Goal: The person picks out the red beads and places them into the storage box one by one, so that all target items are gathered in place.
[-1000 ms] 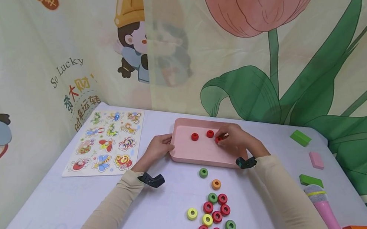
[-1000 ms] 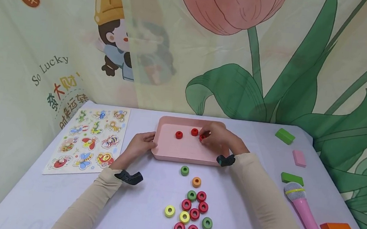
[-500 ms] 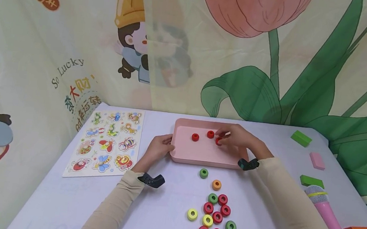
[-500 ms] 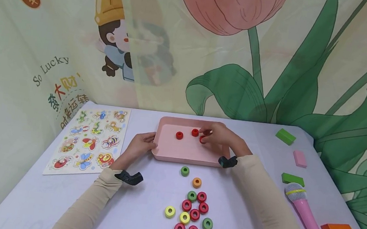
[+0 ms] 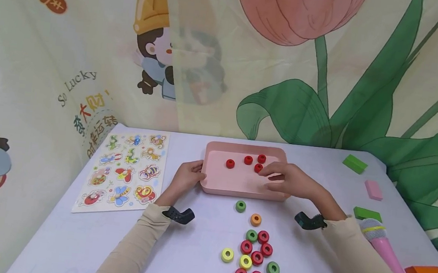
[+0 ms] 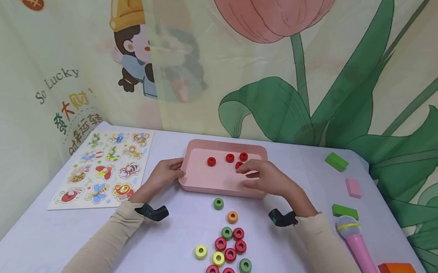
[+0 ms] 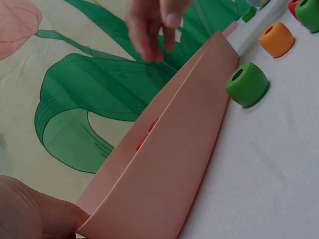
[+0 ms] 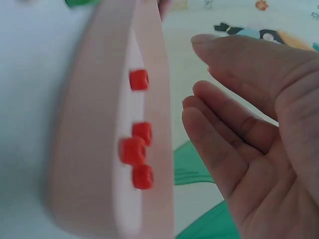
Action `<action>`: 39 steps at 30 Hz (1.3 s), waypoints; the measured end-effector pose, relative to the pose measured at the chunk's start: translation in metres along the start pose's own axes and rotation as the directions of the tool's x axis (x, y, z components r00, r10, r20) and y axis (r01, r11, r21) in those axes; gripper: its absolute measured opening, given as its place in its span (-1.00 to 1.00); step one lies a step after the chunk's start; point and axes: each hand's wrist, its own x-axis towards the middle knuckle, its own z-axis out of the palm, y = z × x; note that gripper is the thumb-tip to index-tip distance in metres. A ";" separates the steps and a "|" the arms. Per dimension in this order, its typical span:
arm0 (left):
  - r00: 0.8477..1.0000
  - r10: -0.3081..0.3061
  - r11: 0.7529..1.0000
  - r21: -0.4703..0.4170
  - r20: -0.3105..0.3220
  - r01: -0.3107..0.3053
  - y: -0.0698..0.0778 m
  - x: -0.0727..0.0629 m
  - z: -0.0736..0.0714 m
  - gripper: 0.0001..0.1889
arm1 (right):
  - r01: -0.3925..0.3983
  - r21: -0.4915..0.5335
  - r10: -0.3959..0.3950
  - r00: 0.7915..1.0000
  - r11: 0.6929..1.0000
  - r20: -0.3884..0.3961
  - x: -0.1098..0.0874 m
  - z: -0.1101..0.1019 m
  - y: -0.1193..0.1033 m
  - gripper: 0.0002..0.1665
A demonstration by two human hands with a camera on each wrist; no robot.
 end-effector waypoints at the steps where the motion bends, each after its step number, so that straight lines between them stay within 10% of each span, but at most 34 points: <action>1: 1.000 -0.003 1.000 0.004 0.000 0.003 -0.001 0.000 0.000 -0.47 | -0.003 0.009 0.003 1.000 1.000 0.001 -0.007 0.004 -0.001 -0.59; 15: 1.000 0.003 1.000 0.017 0.008 -0.004 -0.001 0.000 -0.001 -0.47 | -0.055 0.126 0.044 0.995 0.991 0.086 -0.068 0.054 -0.010 -0.66; 39: 1.000 0.011 1.000 -0.014 0.013 -0.011 0.000 0.001 -0.001 -0.45 | -0.054 0.214 0.014 0.983 0.975 0.185 -0.076 0.074 -0.007 -0.75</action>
